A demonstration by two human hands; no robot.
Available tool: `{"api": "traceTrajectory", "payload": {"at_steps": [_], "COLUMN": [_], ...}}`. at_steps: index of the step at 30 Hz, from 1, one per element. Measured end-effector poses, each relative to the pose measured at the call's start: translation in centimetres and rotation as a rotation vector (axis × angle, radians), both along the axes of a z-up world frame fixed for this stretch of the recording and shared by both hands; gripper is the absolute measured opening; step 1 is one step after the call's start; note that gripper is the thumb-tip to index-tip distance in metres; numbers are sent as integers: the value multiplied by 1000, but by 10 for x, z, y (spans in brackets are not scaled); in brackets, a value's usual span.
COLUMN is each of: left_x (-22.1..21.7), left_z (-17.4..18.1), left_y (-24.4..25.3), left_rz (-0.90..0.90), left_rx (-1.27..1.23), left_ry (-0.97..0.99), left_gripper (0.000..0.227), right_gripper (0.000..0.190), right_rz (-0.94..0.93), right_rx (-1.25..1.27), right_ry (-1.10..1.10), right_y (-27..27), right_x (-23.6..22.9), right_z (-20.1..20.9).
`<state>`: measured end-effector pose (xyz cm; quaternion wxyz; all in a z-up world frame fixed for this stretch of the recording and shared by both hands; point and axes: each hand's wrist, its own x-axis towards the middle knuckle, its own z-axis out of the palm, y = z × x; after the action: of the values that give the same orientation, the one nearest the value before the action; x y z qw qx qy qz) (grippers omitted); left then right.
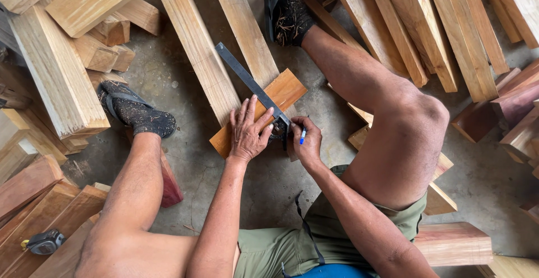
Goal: Marking wooden boards using a combination square and a pen in a workshop.
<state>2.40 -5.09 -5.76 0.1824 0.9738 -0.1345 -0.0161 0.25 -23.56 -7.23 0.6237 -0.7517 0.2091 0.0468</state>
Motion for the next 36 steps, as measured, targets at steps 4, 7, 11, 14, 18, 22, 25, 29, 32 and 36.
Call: {"api": "traceTrajectory", "payload": {"at_steps": [4, 7, 11, 14, 18, 22, 25, 29, 32, 36], "left_x": [0, -1, -1, -1, -1, 0, 0, 1, 1, 6], "left_z": [-1, -1, 0, -1, -2, -1, -1, -1, 6, 8], "left_y": [0, 0, 0, 0, 1, 0, 0, 1, -1, -2], "left_rz": [-8, -13, -10, -19, -8, -8, -10, -15, -9, -11], "left_rx": [15, 28, 25, 37, 18, 28, 28, 36, 13, 39], "left_ry": [2, -5, -8, -12, -11, -20, -22, -37, -21, 12], "left_gripper": [47, 47, 48, 48, 46, 46, 46, 46, 46, 48], "right_gripper": [15, 14, 14, 13, 13, 14, 14, 14, 17, 32], "right_rz": [6, 9, 1, -19, -11, -15, -17, 6, 25, 52], "right_rx": [27, 30, 23, 52, 55, 68, 71, 62, 6, -11], "right_ry": [-10, -16, -26, -6, -17, -22, -25, -1, 35, 27], "right_y": [-1, -2, -1, 0, -1, -2, -1, -3, -4, -11], "right_x": [0, 0, 0, 0, -1, -1, 0, 1, 2, 1], "right_z": [-2, -5, -5, -7, -9, -12, -12, -7, -10, 26]}}
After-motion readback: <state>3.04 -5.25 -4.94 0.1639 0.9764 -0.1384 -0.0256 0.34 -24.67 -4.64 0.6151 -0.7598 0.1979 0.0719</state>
